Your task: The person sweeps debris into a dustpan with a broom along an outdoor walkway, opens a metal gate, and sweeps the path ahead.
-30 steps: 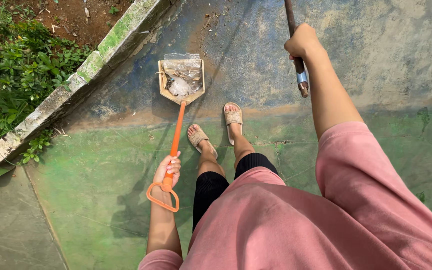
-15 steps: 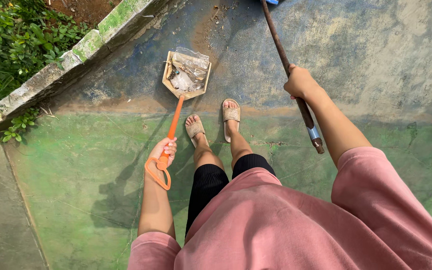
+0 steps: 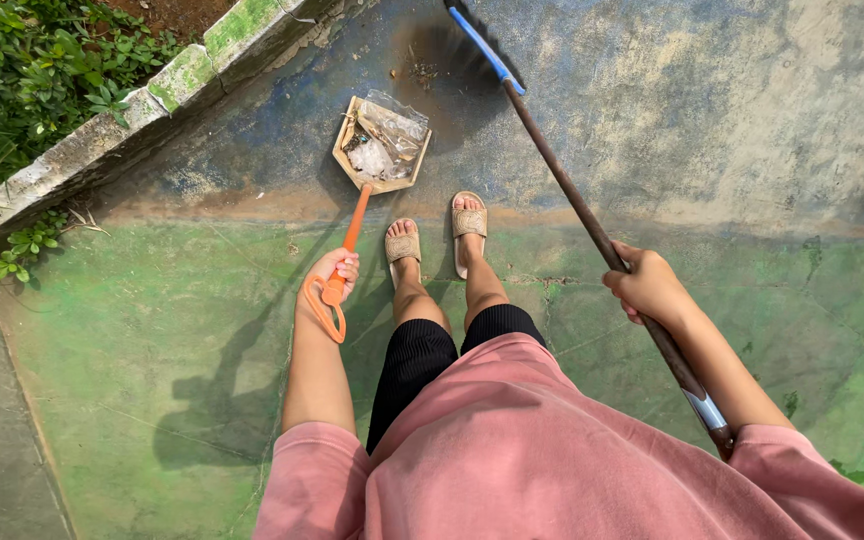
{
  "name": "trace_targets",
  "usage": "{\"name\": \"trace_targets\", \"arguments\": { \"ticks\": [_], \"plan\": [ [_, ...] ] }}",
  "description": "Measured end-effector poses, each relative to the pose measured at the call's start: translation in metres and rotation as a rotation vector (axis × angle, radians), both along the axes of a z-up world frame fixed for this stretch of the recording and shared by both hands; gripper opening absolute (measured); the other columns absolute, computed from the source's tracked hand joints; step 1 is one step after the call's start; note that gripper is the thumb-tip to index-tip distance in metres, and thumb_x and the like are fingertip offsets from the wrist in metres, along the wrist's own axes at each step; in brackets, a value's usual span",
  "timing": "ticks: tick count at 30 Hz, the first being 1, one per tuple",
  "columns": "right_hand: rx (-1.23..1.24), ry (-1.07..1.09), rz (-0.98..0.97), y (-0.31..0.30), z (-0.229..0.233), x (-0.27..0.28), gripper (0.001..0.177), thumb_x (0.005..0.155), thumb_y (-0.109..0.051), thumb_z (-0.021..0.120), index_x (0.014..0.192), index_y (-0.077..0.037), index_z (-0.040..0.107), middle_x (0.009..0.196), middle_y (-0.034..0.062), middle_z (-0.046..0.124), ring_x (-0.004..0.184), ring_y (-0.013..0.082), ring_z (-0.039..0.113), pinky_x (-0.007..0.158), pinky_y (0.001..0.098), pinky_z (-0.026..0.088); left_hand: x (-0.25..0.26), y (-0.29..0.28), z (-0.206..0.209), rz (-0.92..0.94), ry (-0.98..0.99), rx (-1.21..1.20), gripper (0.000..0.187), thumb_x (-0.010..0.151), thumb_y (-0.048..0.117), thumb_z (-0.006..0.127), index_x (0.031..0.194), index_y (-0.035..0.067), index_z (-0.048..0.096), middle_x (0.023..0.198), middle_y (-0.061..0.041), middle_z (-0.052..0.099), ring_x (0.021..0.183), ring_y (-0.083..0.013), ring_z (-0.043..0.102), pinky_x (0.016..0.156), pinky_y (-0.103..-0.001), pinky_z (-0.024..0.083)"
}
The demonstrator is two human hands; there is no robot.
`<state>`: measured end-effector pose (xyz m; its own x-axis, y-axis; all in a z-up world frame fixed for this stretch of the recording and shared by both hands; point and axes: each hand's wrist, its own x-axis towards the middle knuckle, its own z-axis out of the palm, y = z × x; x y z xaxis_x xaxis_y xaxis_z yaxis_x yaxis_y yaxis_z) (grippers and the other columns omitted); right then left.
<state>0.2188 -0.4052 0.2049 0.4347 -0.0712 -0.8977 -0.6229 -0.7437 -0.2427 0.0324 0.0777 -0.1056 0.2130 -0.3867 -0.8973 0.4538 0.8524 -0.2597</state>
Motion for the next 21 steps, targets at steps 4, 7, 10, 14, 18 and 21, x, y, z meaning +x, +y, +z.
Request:
{"name": "trace_targets", "arguments": {
  "ticks": [4, 7, 10, 14, 18, 21],
  "plan": [
    [0.013, -0.029, -0.221, 0.012, -0.022, -0.033, 0.046, 0.086, 0.002, 0.059, 0.131, 0.009, 0.056, 0.06, 0.0034, 0.051, 0.04, 0.0131, 0.044, 0.036, 0.0343, 0.038, -0.015, 0.026, 0.015, -0.055, -0.004, 0.016, 0.016, 0.094, 0.003, 0.063, 0.097, 0.004, 0.047, 0.07, 0.001, 0.051, 0.05, -0.0027, 0.048, 0.042, -0.016, 0.044],
    [0.091, 0.047, -0.415, 0.037, -0.059, -0.055, 0.026, 0.086, 0.003, 0.061, 0.111, 0.009, 0.058, 0.061, 0.0029, 0.051, 0.041, 0.0102, 0.043, 0.035, 0.0316, 0.038, -0.026, 0.043, 0.034, -0.14, -0.008, 0.1, 0.016, 0.094, 0.003, 0.062, 0.098, 0.006, 0.047, 0.071, 0.002, 0.051, 0.049, -0.001, 0.046, 0.041, -0.015, 0.04],
    [0.257, 0.105, -0.542, 0.084, -0.096, -0.081, 0.018, 0.088, 0.003, 0.062, 0.105, 0.005, 0.056, 0.061, 0.0033, 0.049, 0.039, 0.0092, 0.041, 0.033, 0.0307, 0.036, -0.032, 0.054, 0.042, -0.21, -0.072, 0.147, 0.015, 0.094, 0.005, 0.062, 0.099, 0.006, 0.048, 0.069, 0.003, 0.051, 0.048, -0.001, 0.046, 0.04, -0.016, 0.041],
    [0.603, 0.147, -0.754, 0.122, -0.097, -0.086, 0.016, 0.092, 0.0, 0.059, 0.106, -0.002, 0.052, 0.062, -0.0018, 0.049, 0.039, 0.0057, 0.04, 0.032, 0.0261, 0.033, -0.035, 0.063, 0.039, -0.246, -0.067, 0.141, 0.016, 0.094, 0.005, 0.061, 0.099, 0.007, 0.046, 0.068, 0.003, 0.05, 0.047, -0.002, 0.045, 0.04, -0.017, 0.04],
    [0.489, 0.087, -0.673, 0.128, -0.037, -0.064, 0.039, 0.087, -0.001, 0.058, 0.127, -0.003, 0.059, 0.059, -0.0031, 0.047, 0.036, 0.0048, 0.036, 0.031, 0.025, 0.03, -0.024, 0.066, 0.049, -0.345, -0.086, 0.235, 0.015, 0.094, 0.006, 0.06, 0.1, 0.008, 0.046, 0.067, 0.005, 0.049, 0.047, -0.0015, 0.043, 0.04, -0.018, 0.04],
    [0.272, -0.079, -0.406, 0.116, -0.004, -0.032, 0.055, 0.086, 0.002, 0.061, 0.141, 0.0, 0.058, 0.061, -0.0003, 0.049, 0.04, 0.0072, 0.04, 0.035, 0.0274, 0.032, -0.014, 0.065, 0.056, -0.296, -0.073, 0.222, 0.014, 0.094, 0.006, 0.059, 0.099, 0.007, 0.046, 0.067, 0.003, 0.05, 0.046, -0.0027, 0.044, 0.04, -0.018, 0.039]
  ]
}}
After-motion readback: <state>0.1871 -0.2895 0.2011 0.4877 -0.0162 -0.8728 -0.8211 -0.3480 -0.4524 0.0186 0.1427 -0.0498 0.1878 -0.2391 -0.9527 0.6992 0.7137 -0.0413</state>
